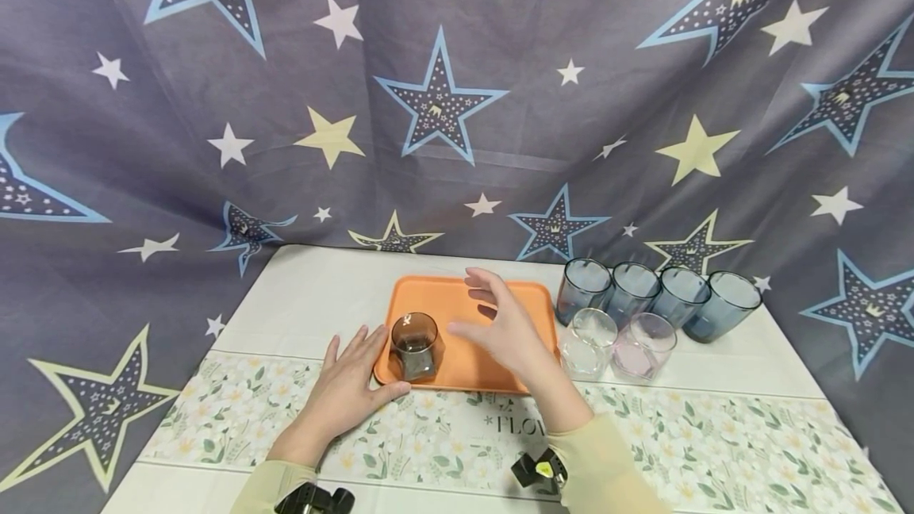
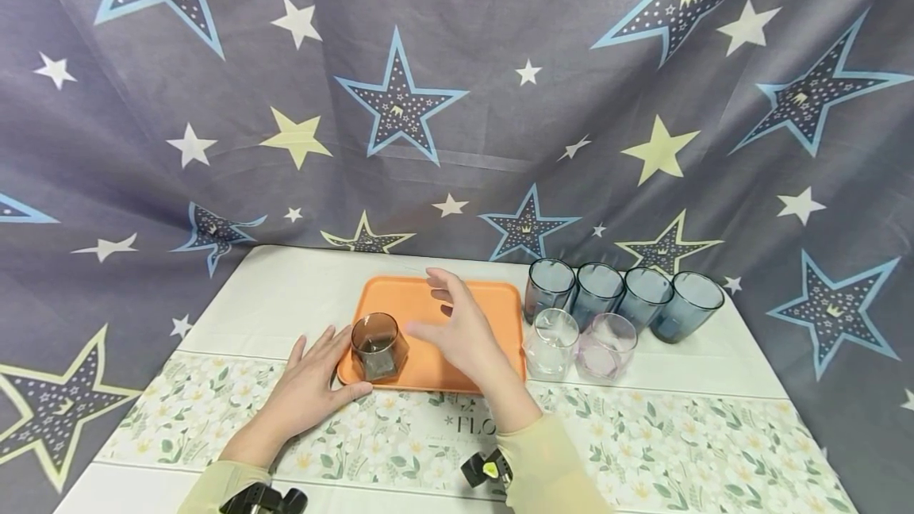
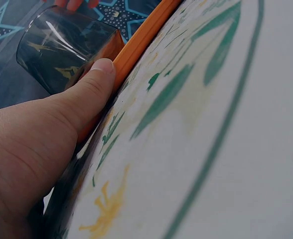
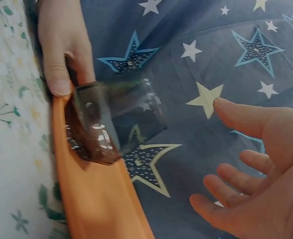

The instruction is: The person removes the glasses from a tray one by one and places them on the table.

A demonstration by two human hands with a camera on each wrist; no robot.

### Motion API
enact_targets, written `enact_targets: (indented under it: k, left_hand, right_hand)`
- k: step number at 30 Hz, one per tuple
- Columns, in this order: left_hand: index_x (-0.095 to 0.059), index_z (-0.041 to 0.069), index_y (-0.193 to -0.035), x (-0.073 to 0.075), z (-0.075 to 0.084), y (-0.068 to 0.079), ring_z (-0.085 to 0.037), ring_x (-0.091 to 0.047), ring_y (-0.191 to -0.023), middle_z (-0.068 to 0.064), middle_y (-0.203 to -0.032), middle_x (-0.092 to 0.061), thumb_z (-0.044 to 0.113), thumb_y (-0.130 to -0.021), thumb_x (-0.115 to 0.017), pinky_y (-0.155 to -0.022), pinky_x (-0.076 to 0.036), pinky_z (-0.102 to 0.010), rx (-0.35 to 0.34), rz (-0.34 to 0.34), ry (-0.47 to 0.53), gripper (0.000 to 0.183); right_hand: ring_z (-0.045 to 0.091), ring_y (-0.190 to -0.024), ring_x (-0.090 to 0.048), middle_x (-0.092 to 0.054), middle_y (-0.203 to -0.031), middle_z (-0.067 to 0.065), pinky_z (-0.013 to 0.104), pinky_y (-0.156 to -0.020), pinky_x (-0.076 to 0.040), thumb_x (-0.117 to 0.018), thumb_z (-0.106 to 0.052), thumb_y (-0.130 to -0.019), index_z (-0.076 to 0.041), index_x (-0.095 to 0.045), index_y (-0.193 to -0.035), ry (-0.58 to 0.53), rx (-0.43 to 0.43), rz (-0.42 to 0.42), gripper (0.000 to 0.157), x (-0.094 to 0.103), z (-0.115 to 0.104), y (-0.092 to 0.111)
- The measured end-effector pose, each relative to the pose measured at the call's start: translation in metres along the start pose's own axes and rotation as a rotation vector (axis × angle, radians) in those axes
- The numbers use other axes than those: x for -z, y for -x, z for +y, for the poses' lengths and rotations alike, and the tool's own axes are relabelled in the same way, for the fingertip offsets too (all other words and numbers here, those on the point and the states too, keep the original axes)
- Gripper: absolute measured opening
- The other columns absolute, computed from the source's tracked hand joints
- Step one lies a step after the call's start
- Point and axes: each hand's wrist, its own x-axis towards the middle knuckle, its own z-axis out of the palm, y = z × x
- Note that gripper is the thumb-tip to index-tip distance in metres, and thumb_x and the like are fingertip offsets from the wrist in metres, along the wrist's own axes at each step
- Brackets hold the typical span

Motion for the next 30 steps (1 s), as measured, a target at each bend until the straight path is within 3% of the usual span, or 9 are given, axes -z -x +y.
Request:
enact_targets:
  k: [8, 21, 30]
  left_hand:
    - [-0.041, 0.002, -0.17, -0.001, 0.0, 0.0, -0.041, -0.03, -0.164, -0.016, -0.172, -0.044, 0.072, -0.094, -0.076, -0.131, -0.003, -0.072, 0.0, -0.002, -0.002, 0.109]
    - [-0.041, 0.002, -0.17, 0.0, 0.001, 0.0, -0.043, -0.031, -0.163, -0.017, -0.172, -0.044, 0.073, -0.094, -0.074, -0.131, -0.003, -0.073, -0.002, 0.001, -0.011, 0.109]
    - [-0.04, 0.001, -0.17, 0.001, 0.002, 0.001, -0.043, -0.031, -0.163, -0.019, -0.172, -0.044, 0.07, -0.095, -0.076, -0.13, -0.004, -0.074, -0.003, -0.001, -0.013, 0.108]
  right_hand:
    - [0.029, -0.144, -0.057, -0.059, -0.156, 0.004, 0.047, -0.122, -0.046, -0.095, -0.013, -0.09, -0.017, -0.049, -0.166, 0.03, -0.044, -0.024, 0.088, -0.014, 0.011, 0.0]
    - [0.038, -0.15, -0.051, -0.05, -0.165, 0.016, 0.056, -0.123, -0.045, -0.096, -0.017, -0.09, -0.014, -0.041, -0.17, 0.061, -0.02, -0.133, 0.097, -0.032, 0.027, 0.001]
    - [0.039, -0.152, -0.049, -0.046, -0.17, 0.01, 0.058, -0.122, -0.046, -0.096, -0.021, -0.09, -0.021, -0.037, -0.173, 0.062, -0.041, -0.181, 0.102, -0.041, 0.03, 0.004]
